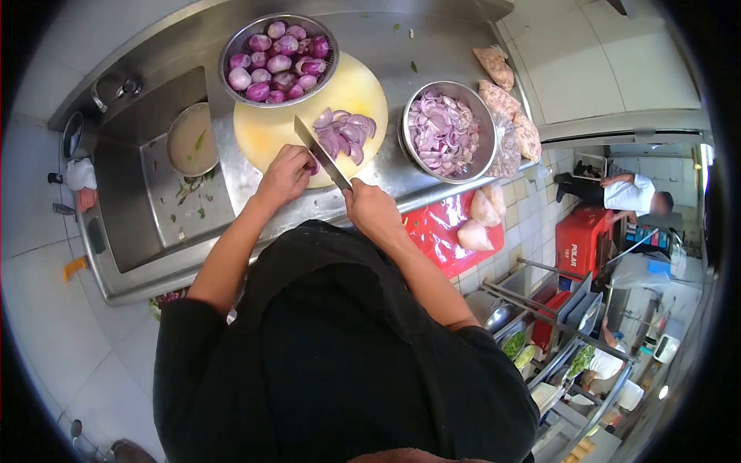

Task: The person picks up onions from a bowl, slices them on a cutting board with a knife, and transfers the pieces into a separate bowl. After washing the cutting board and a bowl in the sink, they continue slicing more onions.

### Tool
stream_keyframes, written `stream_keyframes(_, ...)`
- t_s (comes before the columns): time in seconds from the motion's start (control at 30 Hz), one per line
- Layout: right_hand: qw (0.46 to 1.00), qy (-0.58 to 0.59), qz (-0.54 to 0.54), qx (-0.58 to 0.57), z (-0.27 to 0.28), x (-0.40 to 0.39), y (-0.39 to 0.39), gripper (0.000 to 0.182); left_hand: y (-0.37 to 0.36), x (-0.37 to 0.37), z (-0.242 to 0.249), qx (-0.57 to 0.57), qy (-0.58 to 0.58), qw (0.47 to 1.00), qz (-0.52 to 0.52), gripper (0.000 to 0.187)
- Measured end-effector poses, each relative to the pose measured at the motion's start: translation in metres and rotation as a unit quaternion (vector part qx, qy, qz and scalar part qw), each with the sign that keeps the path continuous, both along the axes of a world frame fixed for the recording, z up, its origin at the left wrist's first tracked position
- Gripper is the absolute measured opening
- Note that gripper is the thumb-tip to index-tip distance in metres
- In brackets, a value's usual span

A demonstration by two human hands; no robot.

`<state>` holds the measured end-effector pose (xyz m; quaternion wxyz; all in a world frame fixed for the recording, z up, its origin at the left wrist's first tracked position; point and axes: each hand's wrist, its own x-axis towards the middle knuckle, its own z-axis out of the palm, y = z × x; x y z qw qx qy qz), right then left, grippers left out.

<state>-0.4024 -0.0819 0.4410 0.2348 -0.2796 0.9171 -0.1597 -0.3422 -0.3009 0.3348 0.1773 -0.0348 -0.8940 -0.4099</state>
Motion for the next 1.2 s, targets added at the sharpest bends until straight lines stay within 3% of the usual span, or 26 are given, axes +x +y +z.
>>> stream_keyframes(0.17, 1.000, 0.020, 0.022, -0.004, -0.028, 0.001, -0.003, 0.027, 0.004, 0.000, 0.001, 0.006, 0.000, 1.000, 0.009, 0.022)
stream_keyframes(0.33, 0.999, 0.028, 0.017, -0.006, -0.007, 0.005, -0.008, 0.025, 0.006, 0.004, -0.008, 0.025, 0.009, 0.999, 0.031, 0.022)
stream_keyframes(0.67, 0.999, 0.027, 0.029, 0.004, -0.031, 0.000, -0.005, 0.029, 0.008, 0.004, -0.008, 0.037, 0.017, 0.998, 0.045, 0.021)
stream_keyframes(0.87, 0.999, -0.015, 0.020, 0.032, -0.017, 0.001, -0.006, 0.031, 0.011, 0.008, -0.017, 0.047, 0.008, 0.997, 0.063, 0.022)
stream_keyframes(1.03, 0.998, -0.044, 0.015, 0.034, -0.023, -0.026, -0.001, 0.036, 0.012, 0.001, 0.011, -0.005, 0.000, 0.995, 0.095, 0.023)
stream_keyframes(1.13, 0.997, -0.063, -0.022, 0.041, -0.028, -0.030, 0.003, 0.038, 0.013, -0.002, 0.028, -0.134, -0.157, 0.974, 0.095, 0.028)
stream_keyframes(1.2, 0.997, -0.059, -0.029, 0.035, -0.028, -0.029, 0.001, 0.037, 0.020, -0.014, 0.034, -0.071, -0.268, 0.951, 0.139, 0.031)
